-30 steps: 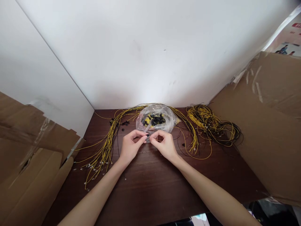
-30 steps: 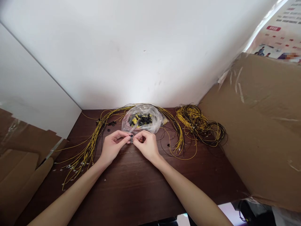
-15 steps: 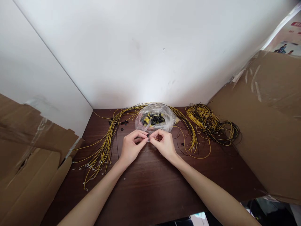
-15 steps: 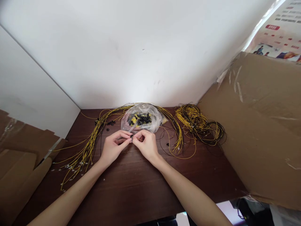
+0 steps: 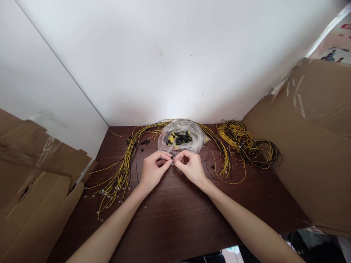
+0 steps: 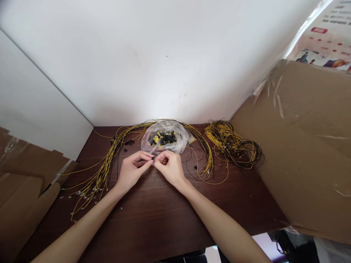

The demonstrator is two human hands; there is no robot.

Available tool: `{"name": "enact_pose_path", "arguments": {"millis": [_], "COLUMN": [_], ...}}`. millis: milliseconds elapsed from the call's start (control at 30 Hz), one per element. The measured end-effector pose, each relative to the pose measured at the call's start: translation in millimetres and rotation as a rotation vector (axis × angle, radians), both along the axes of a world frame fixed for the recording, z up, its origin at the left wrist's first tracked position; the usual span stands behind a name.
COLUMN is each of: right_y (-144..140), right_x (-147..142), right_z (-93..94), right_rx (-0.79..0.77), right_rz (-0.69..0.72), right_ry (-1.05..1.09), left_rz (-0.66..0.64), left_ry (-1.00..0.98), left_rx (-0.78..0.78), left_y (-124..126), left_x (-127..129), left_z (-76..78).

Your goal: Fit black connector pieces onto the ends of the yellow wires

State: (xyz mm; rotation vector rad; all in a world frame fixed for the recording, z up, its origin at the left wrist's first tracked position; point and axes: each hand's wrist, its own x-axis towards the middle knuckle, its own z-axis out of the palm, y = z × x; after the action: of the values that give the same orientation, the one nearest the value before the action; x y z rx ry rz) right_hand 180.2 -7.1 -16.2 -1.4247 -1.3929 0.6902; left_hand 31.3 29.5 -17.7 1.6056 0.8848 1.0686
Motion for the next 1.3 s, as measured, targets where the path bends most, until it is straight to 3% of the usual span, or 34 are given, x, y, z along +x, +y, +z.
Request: {"name": "enact_pose_path", "arguments": {"millis": [367, 667, 967, 1300], "right_y": [1, -2, -2, 3], "right_x": [0, -1, 5, 10], "right_z": [-0.3, 3.1, 6.2, -0.2], "right_rx": [-0.007, -0.003, 0.141, 0.046], "right_rz": [-0.028, -0.043, 0.042, 0.058], "right_ry": [-0.006, -0.059, -0.158, 0.085], "left_rz": [0.003, -0.032, -0.006, -0.009], "left_ry": [0.011, 0.095, 0.065, 0.074], "left_rx": [0.010, 0.131, 0.132, 0.131], "left_y": [-1, -6, -5, -5], "left_x": [1, 2, 1, 2], "left_z": [2.3, 8.5, 6.8, 8.1]}}
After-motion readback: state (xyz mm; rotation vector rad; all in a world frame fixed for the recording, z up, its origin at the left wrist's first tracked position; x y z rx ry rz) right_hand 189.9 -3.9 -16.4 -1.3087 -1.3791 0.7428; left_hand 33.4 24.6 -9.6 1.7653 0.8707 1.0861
